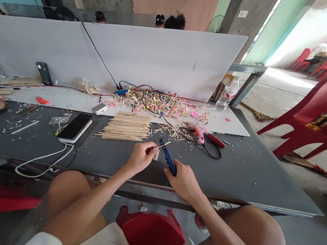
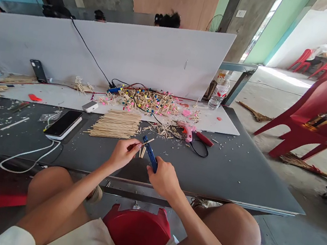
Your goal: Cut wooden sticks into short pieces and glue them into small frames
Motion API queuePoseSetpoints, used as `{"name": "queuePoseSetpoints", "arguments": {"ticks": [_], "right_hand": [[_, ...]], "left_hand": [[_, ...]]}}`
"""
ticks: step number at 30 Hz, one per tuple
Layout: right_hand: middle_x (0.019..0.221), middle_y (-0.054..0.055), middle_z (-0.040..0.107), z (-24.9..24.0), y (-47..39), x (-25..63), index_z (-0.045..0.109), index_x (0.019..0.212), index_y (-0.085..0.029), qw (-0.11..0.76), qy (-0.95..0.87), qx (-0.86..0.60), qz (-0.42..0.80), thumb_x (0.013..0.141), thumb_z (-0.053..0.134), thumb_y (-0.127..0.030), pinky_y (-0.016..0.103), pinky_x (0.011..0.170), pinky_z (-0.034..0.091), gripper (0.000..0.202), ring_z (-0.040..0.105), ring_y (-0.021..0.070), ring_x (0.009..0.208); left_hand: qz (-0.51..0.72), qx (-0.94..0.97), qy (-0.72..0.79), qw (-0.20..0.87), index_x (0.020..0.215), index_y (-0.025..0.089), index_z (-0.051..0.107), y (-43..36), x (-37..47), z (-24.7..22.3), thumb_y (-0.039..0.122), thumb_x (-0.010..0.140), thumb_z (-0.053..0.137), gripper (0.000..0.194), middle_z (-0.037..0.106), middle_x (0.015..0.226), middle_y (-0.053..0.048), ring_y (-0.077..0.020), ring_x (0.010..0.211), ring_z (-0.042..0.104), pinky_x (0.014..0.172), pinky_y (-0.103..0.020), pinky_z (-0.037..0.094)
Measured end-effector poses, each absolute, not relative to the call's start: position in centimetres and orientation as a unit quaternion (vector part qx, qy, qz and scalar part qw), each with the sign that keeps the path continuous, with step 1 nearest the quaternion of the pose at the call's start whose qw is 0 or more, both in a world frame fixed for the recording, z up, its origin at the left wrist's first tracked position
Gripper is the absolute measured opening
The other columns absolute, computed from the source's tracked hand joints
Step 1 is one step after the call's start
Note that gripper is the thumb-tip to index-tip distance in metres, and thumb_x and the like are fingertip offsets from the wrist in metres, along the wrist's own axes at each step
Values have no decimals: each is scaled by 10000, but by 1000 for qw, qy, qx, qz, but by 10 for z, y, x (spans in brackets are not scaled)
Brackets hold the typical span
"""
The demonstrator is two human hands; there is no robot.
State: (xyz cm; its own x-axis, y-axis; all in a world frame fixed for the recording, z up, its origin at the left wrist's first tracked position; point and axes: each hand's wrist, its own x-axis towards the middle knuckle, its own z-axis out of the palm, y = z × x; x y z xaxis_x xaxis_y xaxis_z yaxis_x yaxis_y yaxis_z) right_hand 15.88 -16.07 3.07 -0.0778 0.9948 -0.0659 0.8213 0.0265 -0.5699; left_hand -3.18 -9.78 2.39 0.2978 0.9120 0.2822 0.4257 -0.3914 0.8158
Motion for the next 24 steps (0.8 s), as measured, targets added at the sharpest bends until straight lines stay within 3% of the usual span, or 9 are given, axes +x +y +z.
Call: {"name": "queuePoseSetpoints", "arguments": {"ticks": [11, 24], "right_hand": [[662, 20, 603, 30, -160, 159, 545, 786, -211, 191, -696, -645, 252, 867, 572, -307, 259, 555, 231, 129, 481, 147, 574], [654, 9, 581, 32, -161, 160, 578, 819, -200, 188, -698, -644, 249, 865, 588, -342, 257, 556, 224, 150, 475, 139, 578]], "left_hand": [[376, 742, 446, 331, 741, 157, 605, -91, -32, 21, 469, 941, 490, 388, 413, 564, 33, -106, 532, 357, 535, -237, 244], [358, 728, 463, 357, 791, 143, 638, -91, -31, 25, 382, 912, 501, 301, 445, 544, 36, -105, 510, 400, 522, -222, 267]]}}
